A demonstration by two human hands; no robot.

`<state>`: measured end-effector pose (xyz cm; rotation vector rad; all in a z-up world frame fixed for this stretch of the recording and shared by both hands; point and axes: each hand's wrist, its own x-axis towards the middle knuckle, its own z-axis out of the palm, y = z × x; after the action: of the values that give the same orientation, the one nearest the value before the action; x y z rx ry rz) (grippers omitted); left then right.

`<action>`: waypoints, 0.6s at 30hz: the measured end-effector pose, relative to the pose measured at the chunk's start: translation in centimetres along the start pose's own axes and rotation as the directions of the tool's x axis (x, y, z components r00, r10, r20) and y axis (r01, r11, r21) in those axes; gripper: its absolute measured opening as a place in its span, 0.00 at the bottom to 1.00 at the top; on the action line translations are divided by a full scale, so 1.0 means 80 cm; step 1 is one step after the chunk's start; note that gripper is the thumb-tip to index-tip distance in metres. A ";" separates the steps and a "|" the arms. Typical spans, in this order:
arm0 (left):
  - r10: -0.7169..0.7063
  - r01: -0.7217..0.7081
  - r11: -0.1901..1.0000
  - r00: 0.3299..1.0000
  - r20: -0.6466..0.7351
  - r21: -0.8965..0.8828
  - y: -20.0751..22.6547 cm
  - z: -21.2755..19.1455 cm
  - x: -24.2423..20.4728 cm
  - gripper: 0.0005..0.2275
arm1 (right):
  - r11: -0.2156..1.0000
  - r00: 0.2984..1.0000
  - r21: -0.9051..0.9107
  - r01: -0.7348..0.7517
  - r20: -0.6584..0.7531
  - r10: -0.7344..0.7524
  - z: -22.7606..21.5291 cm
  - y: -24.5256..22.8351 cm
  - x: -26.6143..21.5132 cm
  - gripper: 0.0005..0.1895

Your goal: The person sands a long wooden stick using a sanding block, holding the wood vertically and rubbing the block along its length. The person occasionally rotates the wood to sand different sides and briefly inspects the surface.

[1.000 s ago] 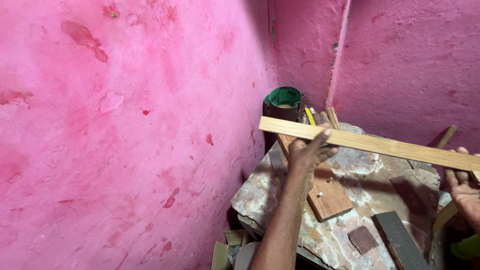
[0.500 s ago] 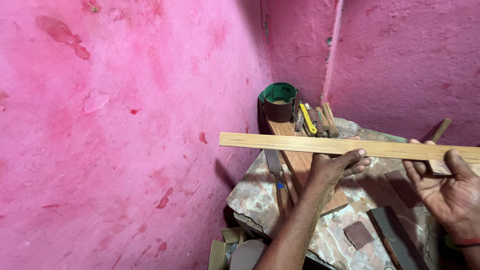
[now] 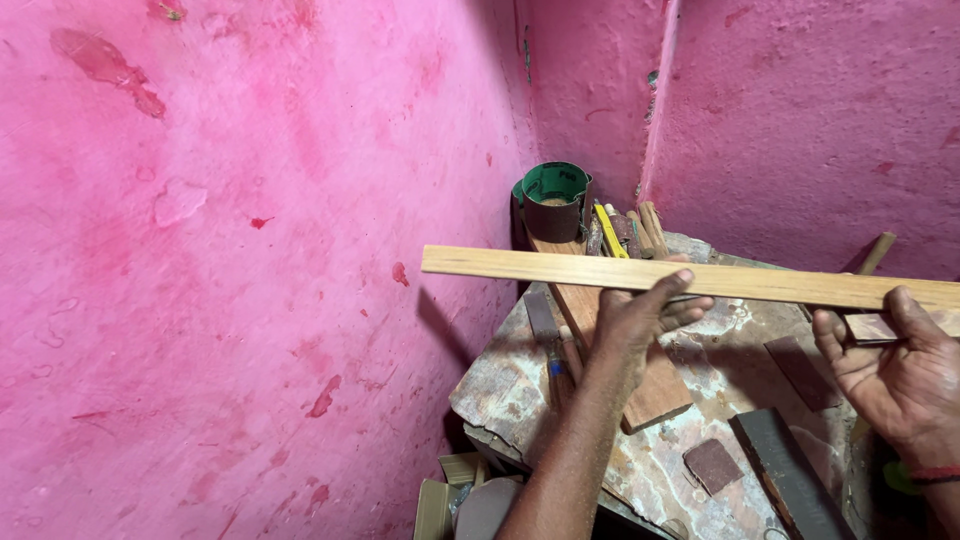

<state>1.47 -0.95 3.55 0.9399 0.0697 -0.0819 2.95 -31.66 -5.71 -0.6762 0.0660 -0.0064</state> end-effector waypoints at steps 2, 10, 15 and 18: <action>0.028 -0.026 0.999 0.998 -0.063 0.027 0.011 -0.005 0.000 0.17 | 1.000 1.000 0.009 0.013 0.002 -0.013 -0.015 -0.001 0.008 0.14; 0.195 -0.198 0.980 0.924 -0.327 0.026 0.049 -0.038 0.012 0.18 | 0.979 0.999 0.201 0.036 0.011 -0.039 -0.110 -0.005 0.054 0.13; 0.238 -0.241 0.969 0.873 -0.425 0.047 0.066 -0.055 0.009 0.26 | 0.965 0.997 0.257 0.053 0.032 -0.064 -0.157 -0.018 0.081 0.07; 0.250 -0.266 0.964 0.857 -0.452 0.028 0.075 -0.056 0.006 0.31 | 0.976 0.993 0.186 0.113 -0.040 -0.108 -0.167 -0.021 0.088 0.08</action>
<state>2.48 6.20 5.68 0.9103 0.3752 0.3913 9.14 -41.51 -15.49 -0.4901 0.0557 -0.1284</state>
